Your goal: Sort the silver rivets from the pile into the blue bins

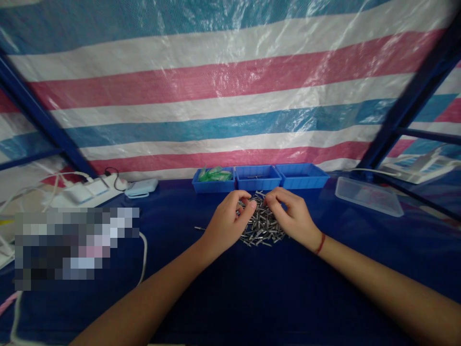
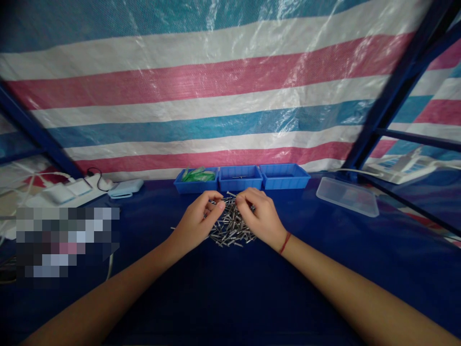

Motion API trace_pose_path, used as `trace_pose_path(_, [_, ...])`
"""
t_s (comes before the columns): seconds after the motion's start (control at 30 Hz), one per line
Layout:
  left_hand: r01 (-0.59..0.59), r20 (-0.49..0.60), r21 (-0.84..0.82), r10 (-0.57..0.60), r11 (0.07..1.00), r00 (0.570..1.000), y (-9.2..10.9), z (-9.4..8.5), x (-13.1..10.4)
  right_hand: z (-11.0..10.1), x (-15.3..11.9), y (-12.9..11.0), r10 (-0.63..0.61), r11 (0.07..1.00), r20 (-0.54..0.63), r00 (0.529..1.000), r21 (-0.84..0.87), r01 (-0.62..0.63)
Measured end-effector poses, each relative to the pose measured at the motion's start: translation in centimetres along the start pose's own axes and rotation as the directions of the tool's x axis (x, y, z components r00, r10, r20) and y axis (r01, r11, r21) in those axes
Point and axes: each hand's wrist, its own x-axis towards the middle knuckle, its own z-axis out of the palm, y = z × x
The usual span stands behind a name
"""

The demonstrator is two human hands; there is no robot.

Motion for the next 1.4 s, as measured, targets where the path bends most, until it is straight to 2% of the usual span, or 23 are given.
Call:
trace_pose_path(0.07, [-0.020, -0.010, 0.016, 0.020, 1.000, 1.000, -0.3, -0.1, 0.1, -0.3, 1.2, 1.3, -0.022, 0.990, -0.059, 0.998, -0.139, 0.014])
trace_pose_path(0.13, [-0.067, 0.013, 0.075, 0.066, 0.995, 0.998, -0.6, -0.3, 0.2, -0.5, 2.8, 2.8, -0.019, 0.952, -0.070, 0.997, -0.308, -0.003])
trace_pose_path(0.27, [-0.171, 0.118, 0.248, 0.145, 0.953, 0.982, -1.5, -1.2, 0.4, -0.5, 5.3, 5.4, 0.066, 0.762, 0.000, 0.998, -0.646, -0.050])
trace_pose_path(0.33, [-0.186, 0.151, 0.313, 0.144, 0.931, 0.978, -1.9, -1.6, 0.6, -0.4, 5.8, 6.0, 0.099, 0.683, 0.018, 0.995, -0.728, -0.054])
trace_pose_path(0.37, [-0.184, 0.166, 0.338, 0.134, 0.923, 0.977, -2.1, -1.8, 0.7, -0.4, 5.7, 6.0, 0.100, 0.672, 0.023, 0.995, -0.739, -0.050])
trace_pose_path(0.57, [-0.177, 0.252, 0.433, 0.070, 0.884, 0.965, -2.8, -1.8, 0.9, -1.2, 2.1, 5.7, 0.047, 0.791, 0.035, 0.998, -0.612, -0.016])
trace_pose_path(0.67, [-0.213, 0.279, 0.449, 0.090, 0.868, 0.956, -3.2, -1.5, 0.8, -1.5, 0.0, 5.9, 0.025, 0.841, 0.076, 0.997, -0.540, 0.020])
trace_pose_path(0.73, [-0.241, 0.282, 0.469, 0.115, 0.850, 0.952, -3.6, -1.2, 0.8, -1.3, -0.7, 6.2, 0.047, 0.873, 0.065, 0.997, -0.488, -0.009])
trace_pose_path(0.83, [-0.251, 0.270, 0.542, 0.117, 0.802, 0.956, -4.4, -0.6, 1.1, -0.8, -0.7, 6.4, 0.089, 0.910, 0.036, 0.995, -0.410, -0.067])
trace_pose_path(0.97, [-0.225, 0.277, 0.613, 0.061, 0.757, 0.959, -5.0, 0.0, 1.7, -0.4, -0.4, 6.1, 0.087, 0.924, 0.085, 0.993, -0.379, -0.049])
trace_pose_path(1.2, [-0.219, 0.296, 0.602, 0.040, 0.768, 0.954, -4.5, 0.1, 1.7, -0.5, -0.6, 5.8, 0.115, 0.953, 0.098, 0.988, -0.293, -0.082])
trace_pose_path(1.4, [-0.212, 0.295, 0.601, 0.032, 0.770, 0.955, -4.4, 0.3, 1.4, -0.7, -0.6, 5.6, 0.153, 0.962, 0.058, 0.987, -0.238, -0.135])
